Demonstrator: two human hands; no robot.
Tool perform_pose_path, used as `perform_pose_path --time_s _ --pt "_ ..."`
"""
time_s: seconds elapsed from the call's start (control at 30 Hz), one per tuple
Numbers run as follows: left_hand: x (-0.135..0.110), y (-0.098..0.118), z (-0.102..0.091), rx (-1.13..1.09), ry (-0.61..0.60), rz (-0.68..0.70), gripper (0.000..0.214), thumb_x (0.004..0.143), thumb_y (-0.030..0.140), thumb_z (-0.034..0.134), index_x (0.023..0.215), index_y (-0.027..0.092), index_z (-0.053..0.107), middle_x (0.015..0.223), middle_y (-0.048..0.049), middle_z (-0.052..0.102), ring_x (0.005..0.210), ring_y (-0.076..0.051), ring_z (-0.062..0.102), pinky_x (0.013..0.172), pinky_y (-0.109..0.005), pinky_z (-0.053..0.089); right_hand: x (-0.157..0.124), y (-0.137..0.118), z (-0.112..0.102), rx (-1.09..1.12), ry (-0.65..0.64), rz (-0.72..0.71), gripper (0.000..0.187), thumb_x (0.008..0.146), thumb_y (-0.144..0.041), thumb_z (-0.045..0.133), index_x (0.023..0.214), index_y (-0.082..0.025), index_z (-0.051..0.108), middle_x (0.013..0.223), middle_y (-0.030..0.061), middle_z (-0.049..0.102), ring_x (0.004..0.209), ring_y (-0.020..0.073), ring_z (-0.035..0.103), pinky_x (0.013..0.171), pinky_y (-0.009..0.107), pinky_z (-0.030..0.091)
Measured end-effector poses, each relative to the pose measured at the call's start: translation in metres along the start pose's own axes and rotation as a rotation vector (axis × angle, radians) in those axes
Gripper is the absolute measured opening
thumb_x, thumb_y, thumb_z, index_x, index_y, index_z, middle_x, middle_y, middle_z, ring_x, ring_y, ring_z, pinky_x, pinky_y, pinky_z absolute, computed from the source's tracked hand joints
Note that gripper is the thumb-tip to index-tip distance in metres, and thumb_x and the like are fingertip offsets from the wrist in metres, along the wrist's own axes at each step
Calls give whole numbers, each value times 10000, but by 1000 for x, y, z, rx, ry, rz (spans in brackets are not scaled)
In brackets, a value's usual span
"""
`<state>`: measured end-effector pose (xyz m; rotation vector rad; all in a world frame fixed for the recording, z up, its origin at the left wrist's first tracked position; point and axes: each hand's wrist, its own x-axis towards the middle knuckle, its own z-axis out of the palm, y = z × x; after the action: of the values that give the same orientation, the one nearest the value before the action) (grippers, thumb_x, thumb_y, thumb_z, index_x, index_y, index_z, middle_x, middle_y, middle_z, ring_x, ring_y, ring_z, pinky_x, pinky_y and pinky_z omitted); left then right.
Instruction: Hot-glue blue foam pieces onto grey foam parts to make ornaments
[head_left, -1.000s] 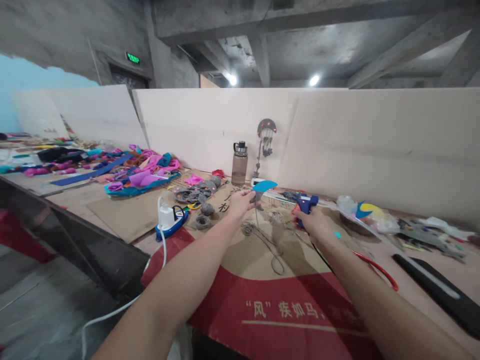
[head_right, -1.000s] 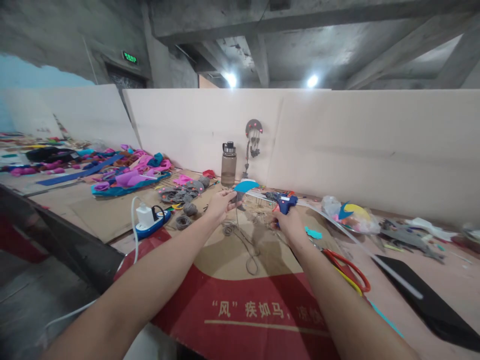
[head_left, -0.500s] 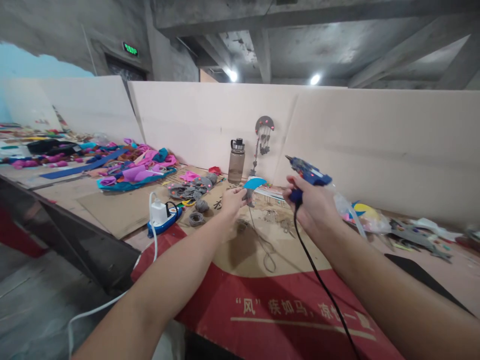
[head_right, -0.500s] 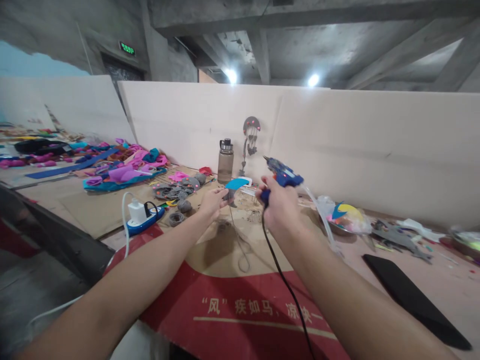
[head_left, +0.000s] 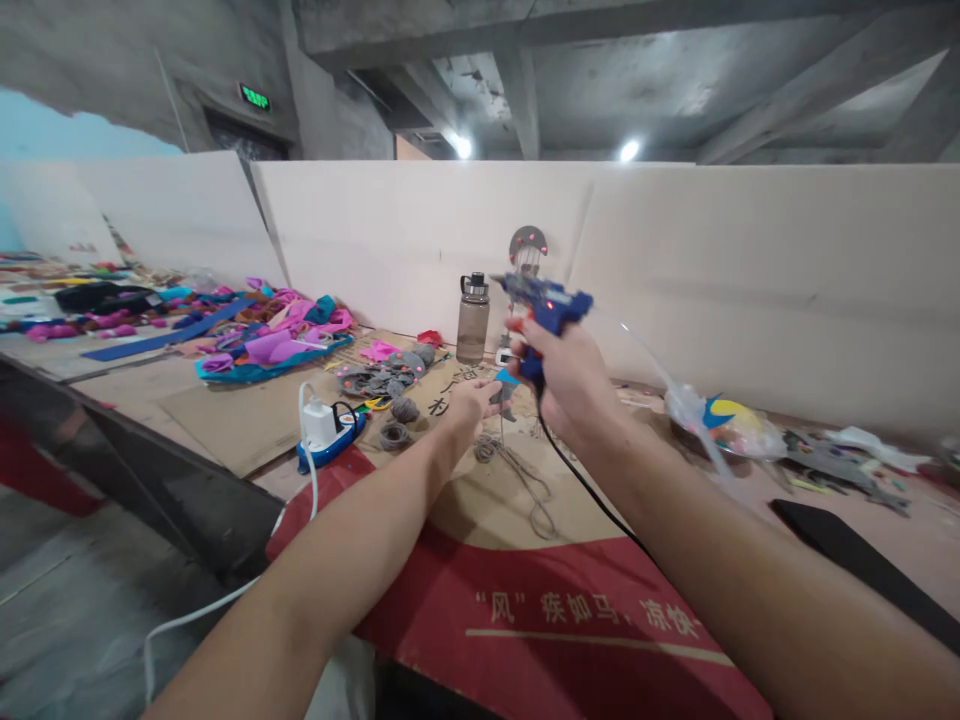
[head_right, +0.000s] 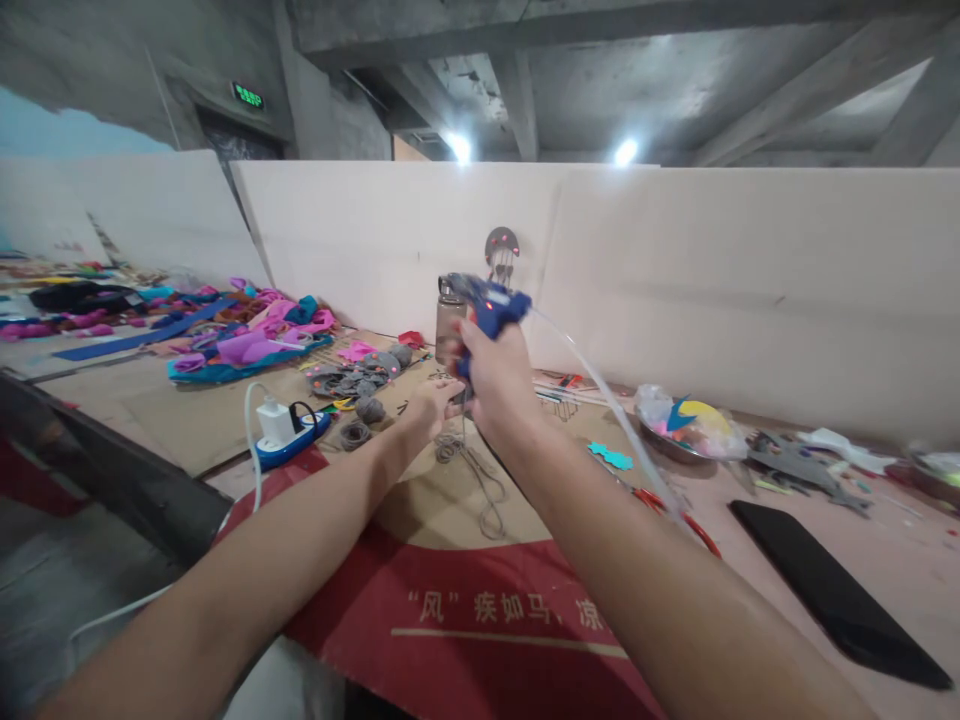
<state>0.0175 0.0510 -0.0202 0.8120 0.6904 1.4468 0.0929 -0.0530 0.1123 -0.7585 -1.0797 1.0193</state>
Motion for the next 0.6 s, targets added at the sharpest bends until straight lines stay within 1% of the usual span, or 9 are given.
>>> perform_pose_path --time_s 0.03,0.07,0.1,0.17,0.23,0.27,0.33,0.4,0.6 --pt "-1 1 1 10 -4 -15 126 711 118 740 669 123 621 685 -43 656 623 -120 614 736 -332 590 -7 11 -21 -104 54 -21 156 797 -190 605 925 -205 517 870 -3 628 549 63 497 485 208 452" --pt "-2 2 2 29 0 -21 125 712 112 739 672 113 620 691 -44 657 612 -113 610 727 -327 591 -13 22 -43 -190 69 -67 160 792 -213 604 935 -209 532 868 -4 633 536 70 482 482 222 445" --pt "-3 3 2 55 1 -35 127 715 111 738 672 107 618 690 -44 655 602 -106 605 714 -315 592 -18 32 -65 -282 69 -89 165 780 -249 618 920 -215 537 817 -12 625 514 83 475 464 239 431" --pt "-7 5 4 92 -11 -59 130 723 114 737 669 101 619 675 -43 650 590 -98 601 683 -287 590 -27 50 -102 -448 47 -64 171 785 -327 612 904 -227 543 730 -20 595 508 115 479 466 269 427" --pt "-11 7 6 115 -30 -83 133 722 117 745 667 97 626 666 -47 654 581 -97 607 645 -262 583 -35 62 -128 -555 16 -49 213 794 -383 601 925 -220 560 720 -10 584 534 137 490 495 291 443" --pt "-13 7 7 125 -34 -94 136 719 117 751 667 94 628 667 -52 658 575 -99 613 626 -254 579 -38 66 -136 -605 20 -56 226 799 -407 591 912 -214 562 683 -12 568 537 147 492 499 297 437" --pt "-16 7 9 147 -30 -114 143 713 113 761 666 89 627 670 -58 663 561 -105 625 596 -244 570 -45 69 -144 -688 26 -73 248 808 -441 575 889 -207 558 625 -19 544 531 159 495 510 306 429" --pt "-18 8 12 163 -32 -119 142 717 106 757 669 85 626 669 -58 663 543 -105 627 580 -241 566 -49 67 -142 -740 21 -88 260 812 -452 562 896 -206 556 608 -20 547 522 166 503 521 313 428" --pt "-29 9 20 242 -153 -137 94 777 115 697 703 91 645 642 -45 662 563 -113 649 573 -220 563 -53 57 -134 -927 -12 -137 293 821 -475 519 909 -201 572 604 9 570 542 195 534 557 327 418"
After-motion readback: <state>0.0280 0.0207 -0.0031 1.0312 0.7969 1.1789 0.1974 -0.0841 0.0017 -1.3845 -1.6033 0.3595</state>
